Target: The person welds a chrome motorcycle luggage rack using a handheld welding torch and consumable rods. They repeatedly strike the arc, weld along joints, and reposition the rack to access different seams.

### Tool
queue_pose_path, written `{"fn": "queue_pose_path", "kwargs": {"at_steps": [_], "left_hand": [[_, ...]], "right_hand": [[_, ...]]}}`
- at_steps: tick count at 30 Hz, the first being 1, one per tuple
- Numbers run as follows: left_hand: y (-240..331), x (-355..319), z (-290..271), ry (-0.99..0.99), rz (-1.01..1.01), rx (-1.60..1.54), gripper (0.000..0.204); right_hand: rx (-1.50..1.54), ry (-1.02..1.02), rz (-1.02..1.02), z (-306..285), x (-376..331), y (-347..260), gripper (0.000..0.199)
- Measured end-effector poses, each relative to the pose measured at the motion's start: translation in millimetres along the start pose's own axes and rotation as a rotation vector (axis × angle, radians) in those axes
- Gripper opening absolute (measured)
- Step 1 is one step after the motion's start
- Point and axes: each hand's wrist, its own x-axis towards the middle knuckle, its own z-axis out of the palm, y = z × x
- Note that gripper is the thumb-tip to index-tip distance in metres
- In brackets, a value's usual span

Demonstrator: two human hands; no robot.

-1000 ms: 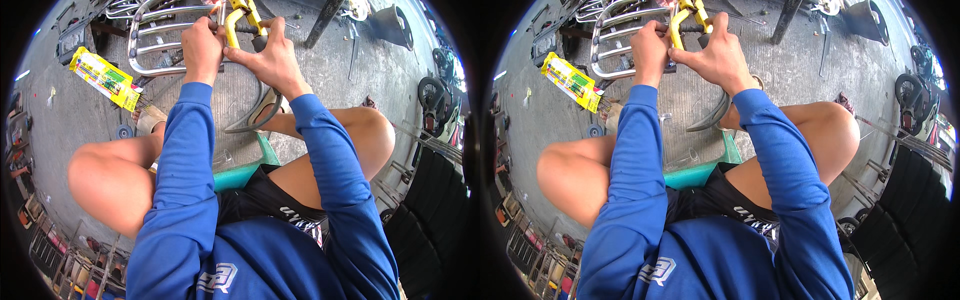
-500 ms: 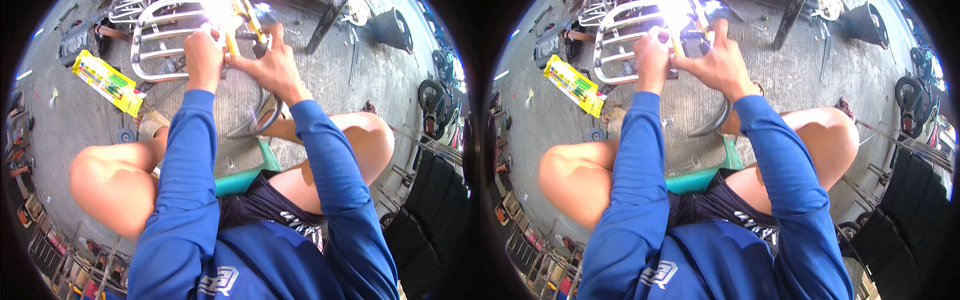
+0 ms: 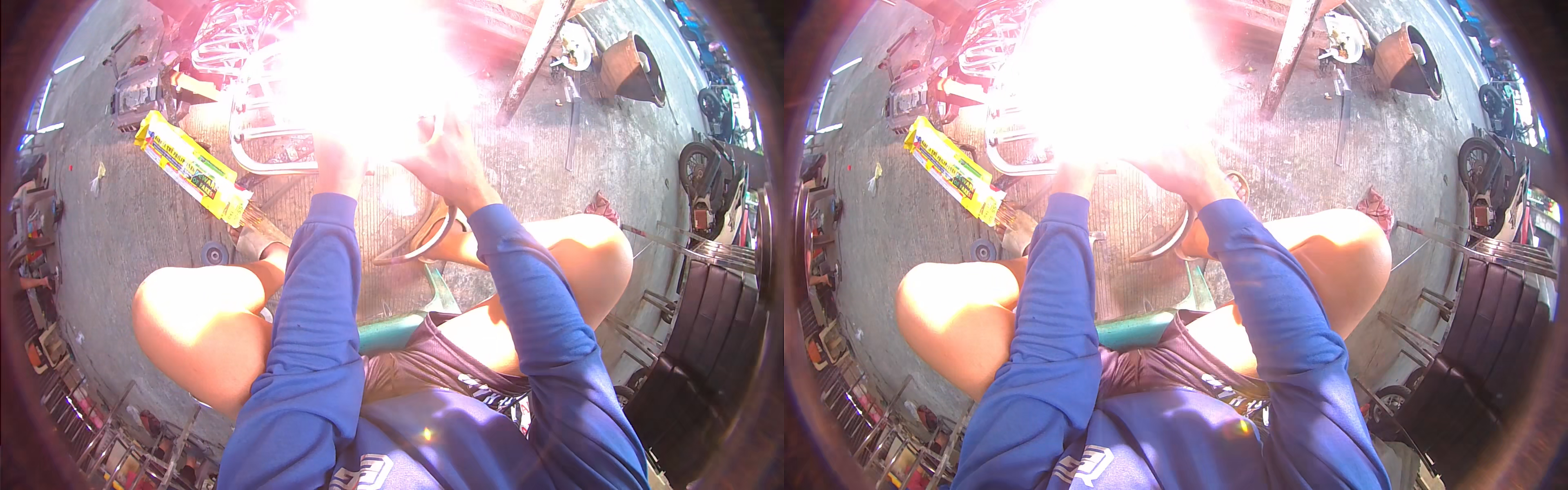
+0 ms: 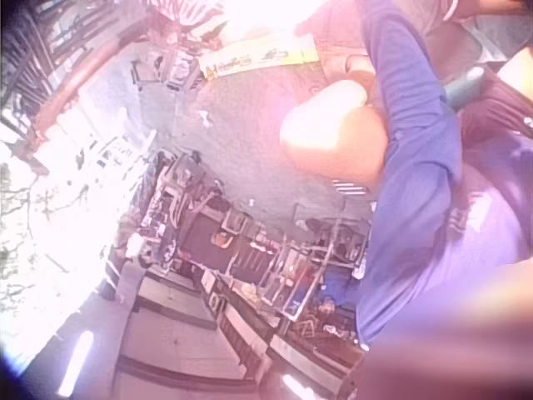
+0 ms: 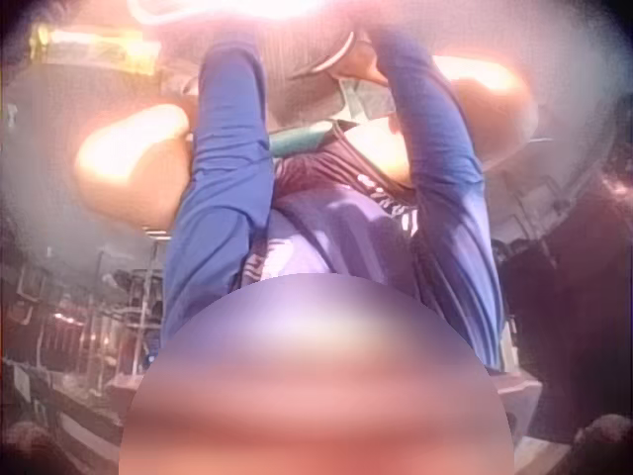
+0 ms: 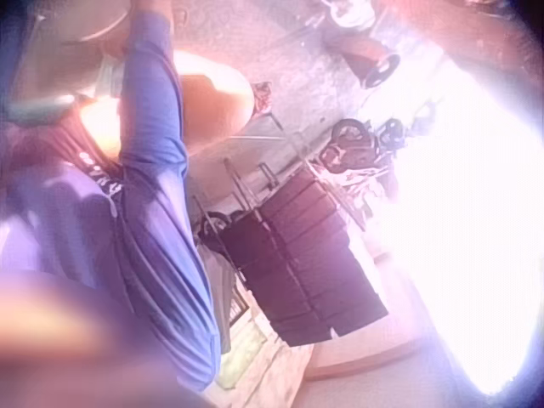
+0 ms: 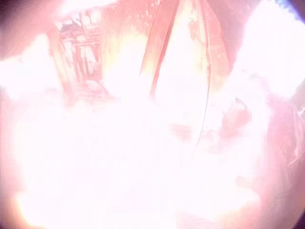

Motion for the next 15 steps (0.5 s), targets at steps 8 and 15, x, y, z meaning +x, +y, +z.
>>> {"fn": "queue_pose_path", "kwargs": {"at_steps": [8,15], "left_hand": [[32,21,-11,-0.168,-0.290,0.224,0.022],[45,25,-15,-0.173,-0.317,0.208,0.019]], "right_hand": [[0.140,-0.025,0.462,-4,4,-6,0.088],[0.086,-0.076,0.518,-5,3,-9,0.089]]}}
